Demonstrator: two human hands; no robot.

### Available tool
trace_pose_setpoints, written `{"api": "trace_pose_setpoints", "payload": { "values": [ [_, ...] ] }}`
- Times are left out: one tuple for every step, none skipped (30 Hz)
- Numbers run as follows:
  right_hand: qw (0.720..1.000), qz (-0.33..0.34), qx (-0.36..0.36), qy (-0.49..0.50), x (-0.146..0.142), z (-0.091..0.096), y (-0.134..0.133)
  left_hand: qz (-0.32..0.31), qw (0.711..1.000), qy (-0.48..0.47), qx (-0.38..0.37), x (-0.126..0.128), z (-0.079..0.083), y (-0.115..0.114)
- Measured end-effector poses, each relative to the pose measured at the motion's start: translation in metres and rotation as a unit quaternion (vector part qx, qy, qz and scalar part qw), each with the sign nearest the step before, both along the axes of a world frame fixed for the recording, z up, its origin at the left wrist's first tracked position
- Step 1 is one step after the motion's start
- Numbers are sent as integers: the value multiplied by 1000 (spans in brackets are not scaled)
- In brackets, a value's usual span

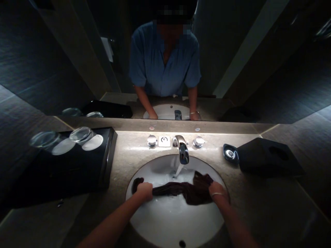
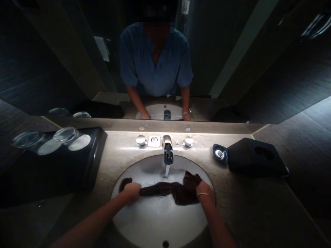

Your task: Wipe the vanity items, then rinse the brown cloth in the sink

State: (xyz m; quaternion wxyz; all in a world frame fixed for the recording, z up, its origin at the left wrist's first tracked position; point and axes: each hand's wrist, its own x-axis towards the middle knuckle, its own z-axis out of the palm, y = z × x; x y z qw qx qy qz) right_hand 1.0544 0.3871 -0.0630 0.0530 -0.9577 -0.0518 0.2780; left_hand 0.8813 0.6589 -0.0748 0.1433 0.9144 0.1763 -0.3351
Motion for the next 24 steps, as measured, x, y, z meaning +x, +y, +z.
{"api": "trace_pose_setpoints", "payload": {
  "values": [
    [999,-18,-30,-30,0,3,1,16,1000,-8,13,-1,4,0],
    [997,-8,-46,-64,-4,2,8,29,999,-28,25,-2,8,-1],
    [994,36,-48,-96,-12,-1,21,36,997,-54,35,-2,12,-4],
    [987,104,-38,-117,-23,-9,37,38,995,-81,41,-3,16,-7],
    [973,198,-22,-115,-36,-19,54,35,993,-104,41,-6,20,-11],
    [959,269,-8,-88,-51,-32,71,30,991,-124,34,-10,22,-14],
    [950,309,1,-52,-67,-45,86,26,989,-144,25,-16,24,-17],
    [947,322,7,-12,-81,-59,97,26,986,-161,16,-24,24,-19],
    [949,314,22,10,-93,-71,104,26,983,-181,12,-35,23,-19],
    [941,333,54,25,-101,-81,107,26,978,-208,16,-48,20,-17],
    [921,374,98,42,-104,-89,106,24,969,-246,30,-62,17,-15],
    [892,426,135,64,-103,-94,102,20,955,-291,48,-77,14,-12],
    [866,468,155,88,-98,-96,98,13,938,-338,68,-92,11,-8],
    [857,482,152,101,-91,-97,93,9,919,-385,84,-105,10,-4],
    [872,462,126,100,-83,-96,90,7,900,-425,95,-116,9,-1],
    [903,415,84,74,-78,-95,89,9,886,-452,99,-124,10,2],
    [932,358,41,33,-77,-93,90,13,880,-465,97,-129,12,3],
    [952,307,6,-8,-80,-92,93,19,879,-468,92,-132,14,4],
    [960,277,-10,-43,-87,-91,97,26,880,-466,90,-132,16,4],
    [959,278,-7,-58,-96,-90,100,32,883,-460,87,-131,18,3],
    [951,304,13,-55,-104,-89,103,40,885,-456,86,-130,19,2],
    [938,342,41,-36,-108,-89,102,48,885,-454,85,-128,19,0],
    [924,378,65,-10,-108,-87,99,58,884,-456,85,-127,19,-1],
    [916,395,75,7,-101,-86,93,67,882,-458,85,-126,18,-2]
  ]
}}
